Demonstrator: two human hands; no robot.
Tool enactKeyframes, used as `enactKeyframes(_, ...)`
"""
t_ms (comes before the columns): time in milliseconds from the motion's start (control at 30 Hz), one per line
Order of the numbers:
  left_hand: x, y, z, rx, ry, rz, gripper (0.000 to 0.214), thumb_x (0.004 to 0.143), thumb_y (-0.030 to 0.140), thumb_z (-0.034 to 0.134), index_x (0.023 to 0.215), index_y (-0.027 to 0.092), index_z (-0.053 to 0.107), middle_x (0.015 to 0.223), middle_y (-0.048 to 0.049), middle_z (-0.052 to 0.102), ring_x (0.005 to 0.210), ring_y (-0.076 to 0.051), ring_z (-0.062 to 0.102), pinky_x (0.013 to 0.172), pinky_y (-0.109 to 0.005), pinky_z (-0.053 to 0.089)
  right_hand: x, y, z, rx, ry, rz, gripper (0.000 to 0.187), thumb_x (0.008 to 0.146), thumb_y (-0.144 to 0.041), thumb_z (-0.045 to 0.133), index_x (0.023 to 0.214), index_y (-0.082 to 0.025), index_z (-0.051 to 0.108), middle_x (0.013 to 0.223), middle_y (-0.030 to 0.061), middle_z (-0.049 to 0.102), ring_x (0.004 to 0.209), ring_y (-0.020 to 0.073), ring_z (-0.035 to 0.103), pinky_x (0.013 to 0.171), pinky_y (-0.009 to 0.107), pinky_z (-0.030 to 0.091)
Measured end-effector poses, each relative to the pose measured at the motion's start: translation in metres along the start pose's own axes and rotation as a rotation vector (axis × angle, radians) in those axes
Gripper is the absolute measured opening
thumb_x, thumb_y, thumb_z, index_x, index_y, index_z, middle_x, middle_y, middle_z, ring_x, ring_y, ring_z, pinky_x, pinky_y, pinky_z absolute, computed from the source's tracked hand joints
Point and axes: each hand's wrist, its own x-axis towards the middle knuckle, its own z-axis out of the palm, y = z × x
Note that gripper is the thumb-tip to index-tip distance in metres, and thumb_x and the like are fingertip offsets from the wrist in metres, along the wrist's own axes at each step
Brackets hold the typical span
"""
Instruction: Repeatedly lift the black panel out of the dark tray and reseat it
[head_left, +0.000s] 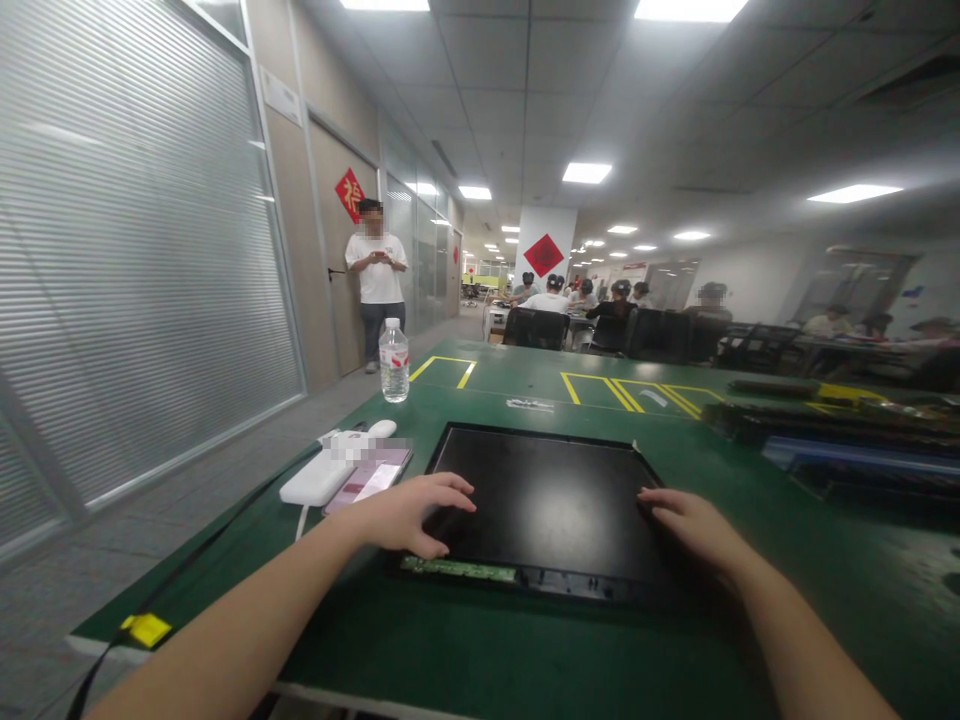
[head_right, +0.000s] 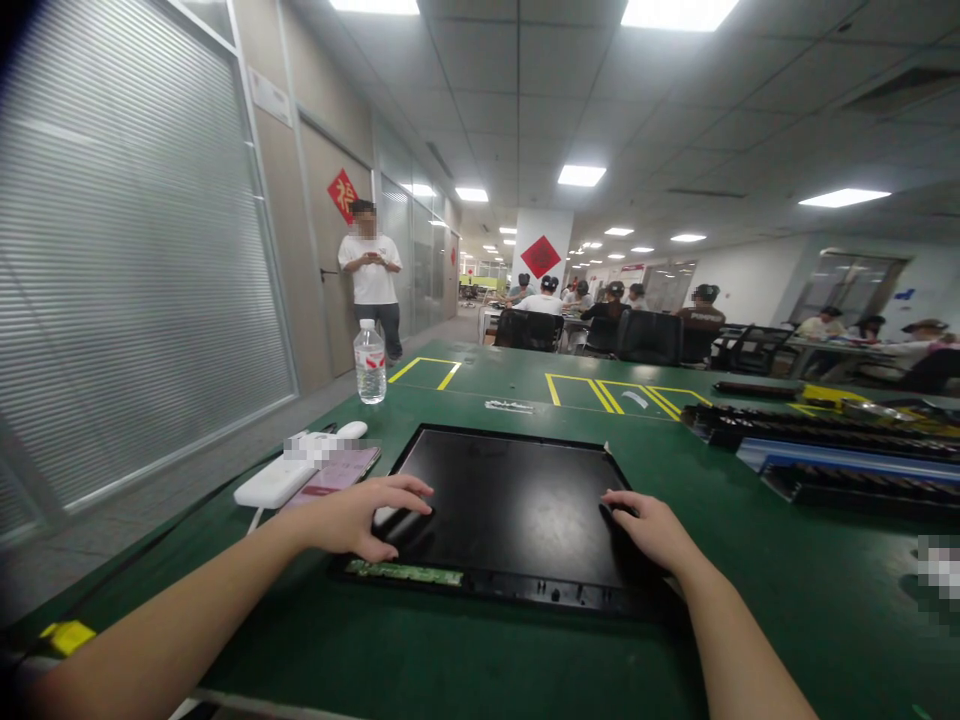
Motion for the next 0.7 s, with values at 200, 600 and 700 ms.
enactKeyframes(200, -0.002, 0.001, -0.001, 0.020, 0.012, -0.018, 0.062, 0.066, 0.031, 0.081, 0.126, 0.028, 0.065, 0.143, -0.0086, 0.054, 0.128, -0.030, 0.053, 0.108, -0.039, 0.041, 0.001, 0.001, 0.001, -0.008, -0.001, -0.019, 0.032, 0.077, -0.030, 0.056, 0.100, -0.024, 0.078, 0.124, 0.0046, 0.070, 0.120, 0.0262, 0.061, 0.109, 0.039, 0.039)
enactKeyframes(600, 0.005, -0.018, 0.005, 0.298, 0.200, -0.318, 0.041, 0.092, 0.029, 0.045, 0.128, 0.018, 0.064, 0.131, -0.0154, 0.063, 0.123, -0.031, 0.055, 0.107, -0.046, 0.040, 0.007, 0.015, -0.010, -0.123, 0.181, 0.145, 0.029, 0.069, -0.026, 0.059, 0.090, -0.025, 0.078, 0.098, 0.0064, 0.076, 0.100, 0.0285, 0.068, 0.088, 0.037, 0.052)
enactKeyframes(700, 0.007, -0.018, 0.008, 0.334, 0.179, -0.331, 0.046, 0.088, 0.015, 0.042, 0.128, 0.017, 0.064, 0.132, -0.0144, 0.064, 0.122, -0.029, 0.057, 0.106, -0.044, 0.042, 0.009, 0.023, -0.009, -0.104, 0.129, 0.207, 0.032, 0.067, -0.024, 0.059, 0.092, -0.025, 0.079, 0.090, 0.0060, 0.077, 0.093, 0.0274, 0.070, 0.082, 0.035, 0.053)
